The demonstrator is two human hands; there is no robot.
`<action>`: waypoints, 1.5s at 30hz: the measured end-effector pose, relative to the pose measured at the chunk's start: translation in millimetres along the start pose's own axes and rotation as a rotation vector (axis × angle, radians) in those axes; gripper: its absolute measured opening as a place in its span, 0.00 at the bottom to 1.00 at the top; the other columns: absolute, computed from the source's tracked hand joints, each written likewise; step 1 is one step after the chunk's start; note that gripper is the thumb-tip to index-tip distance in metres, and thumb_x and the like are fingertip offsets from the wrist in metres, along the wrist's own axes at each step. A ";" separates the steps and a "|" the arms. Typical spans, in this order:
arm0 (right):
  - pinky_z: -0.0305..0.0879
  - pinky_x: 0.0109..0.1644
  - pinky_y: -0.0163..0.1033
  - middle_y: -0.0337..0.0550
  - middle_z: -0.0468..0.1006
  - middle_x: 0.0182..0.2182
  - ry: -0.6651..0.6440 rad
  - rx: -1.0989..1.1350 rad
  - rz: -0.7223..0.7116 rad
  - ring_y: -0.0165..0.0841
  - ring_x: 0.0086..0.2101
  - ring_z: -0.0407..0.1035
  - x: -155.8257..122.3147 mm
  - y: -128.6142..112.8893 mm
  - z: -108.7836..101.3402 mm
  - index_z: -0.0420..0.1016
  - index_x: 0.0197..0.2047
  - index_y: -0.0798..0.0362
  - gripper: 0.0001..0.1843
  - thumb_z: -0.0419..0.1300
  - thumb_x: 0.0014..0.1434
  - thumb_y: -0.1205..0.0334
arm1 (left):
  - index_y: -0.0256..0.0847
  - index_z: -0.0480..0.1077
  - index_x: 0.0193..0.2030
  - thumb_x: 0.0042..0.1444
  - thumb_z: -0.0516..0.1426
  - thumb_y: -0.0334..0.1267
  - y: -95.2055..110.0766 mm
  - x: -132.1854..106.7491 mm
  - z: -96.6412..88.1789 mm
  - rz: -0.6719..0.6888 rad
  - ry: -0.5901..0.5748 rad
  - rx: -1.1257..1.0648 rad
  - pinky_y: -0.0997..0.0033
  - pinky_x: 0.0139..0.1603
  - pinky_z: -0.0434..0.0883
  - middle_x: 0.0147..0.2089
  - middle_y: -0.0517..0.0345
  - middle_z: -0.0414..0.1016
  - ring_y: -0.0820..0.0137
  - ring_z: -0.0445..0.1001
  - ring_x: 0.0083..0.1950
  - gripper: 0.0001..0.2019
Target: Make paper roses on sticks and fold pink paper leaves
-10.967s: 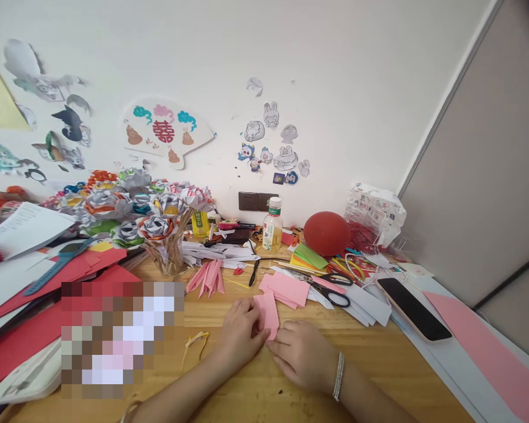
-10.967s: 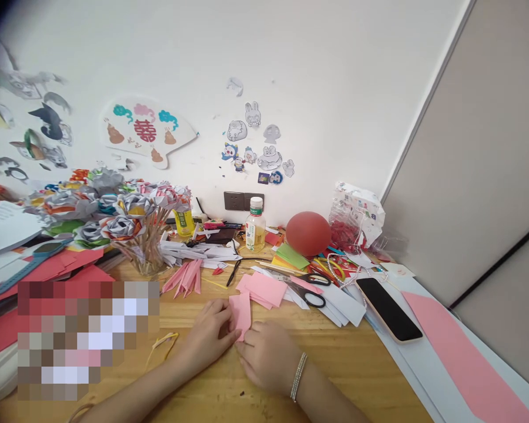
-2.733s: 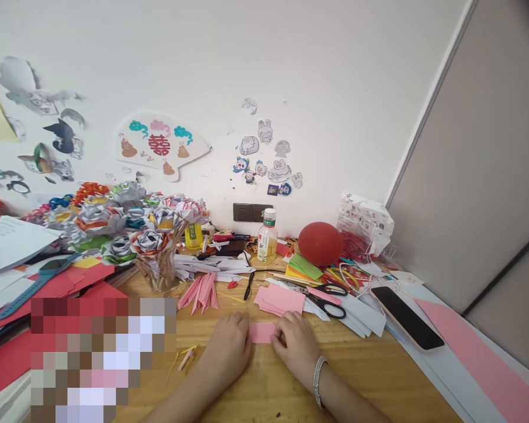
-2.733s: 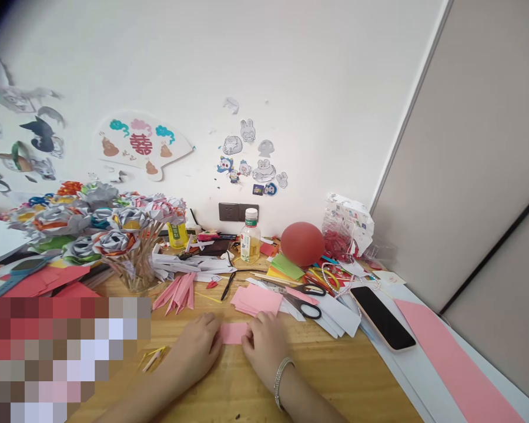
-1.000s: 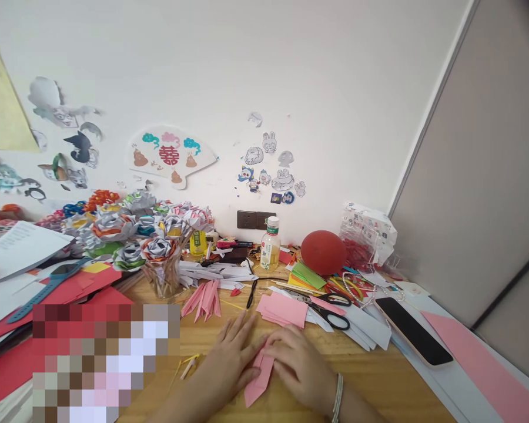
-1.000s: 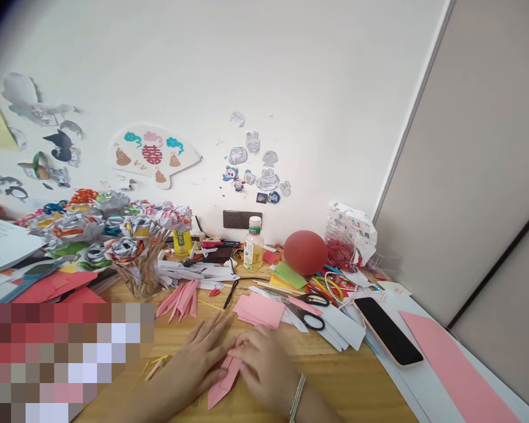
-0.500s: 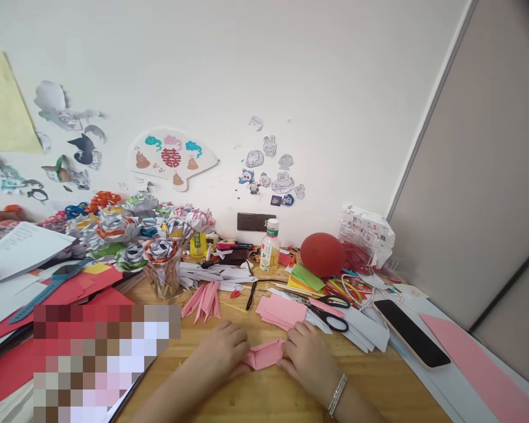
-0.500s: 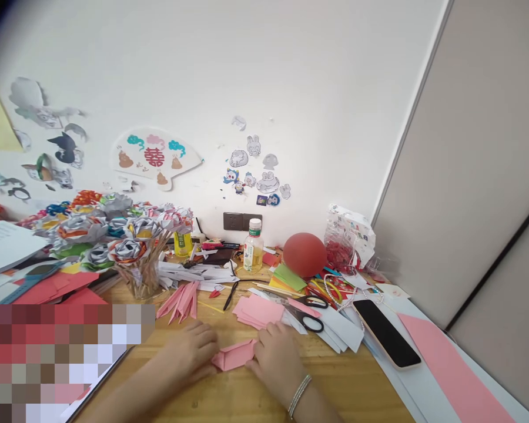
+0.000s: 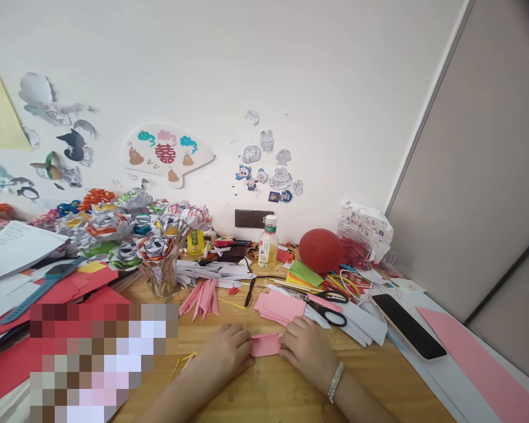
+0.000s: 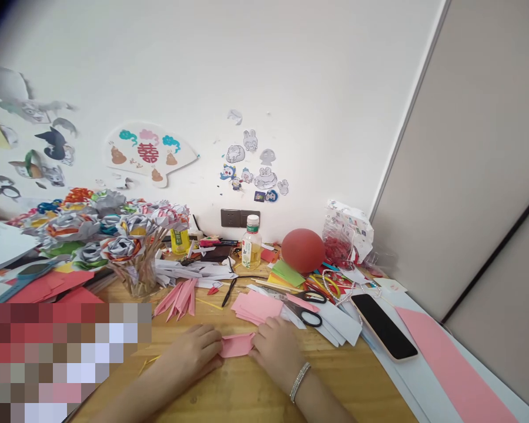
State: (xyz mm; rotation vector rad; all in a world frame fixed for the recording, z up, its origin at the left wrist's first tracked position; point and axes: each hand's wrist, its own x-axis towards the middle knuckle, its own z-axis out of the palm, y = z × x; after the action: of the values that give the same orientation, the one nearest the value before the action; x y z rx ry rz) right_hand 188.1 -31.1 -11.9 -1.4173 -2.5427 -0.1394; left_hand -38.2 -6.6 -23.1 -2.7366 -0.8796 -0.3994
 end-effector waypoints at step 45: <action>0.49 0.40 0.41 0.39 0.72 0.32 0.192 0.193 0.329 0.35 0.37 0.62 5.4 -23.5 22.8 0.72 0.34 0.50 0.01 0.59 0.58 0.65 | 0.40 0.71 0.24 0.57 0.50 0.38 14.7 21.1 -16.8 -0.617 -0.156 -0.167 0.66 0.36 0.62 0.33 0.53 0.72 0.62 0.71 0.37 0.14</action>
State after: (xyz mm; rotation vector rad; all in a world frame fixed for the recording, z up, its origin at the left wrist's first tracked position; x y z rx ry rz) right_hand 162.0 -34.6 -32.1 -1.6306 -2.0775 0.0244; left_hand -16.1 -12.1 -2.5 -2.6078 -1.8120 -0.3786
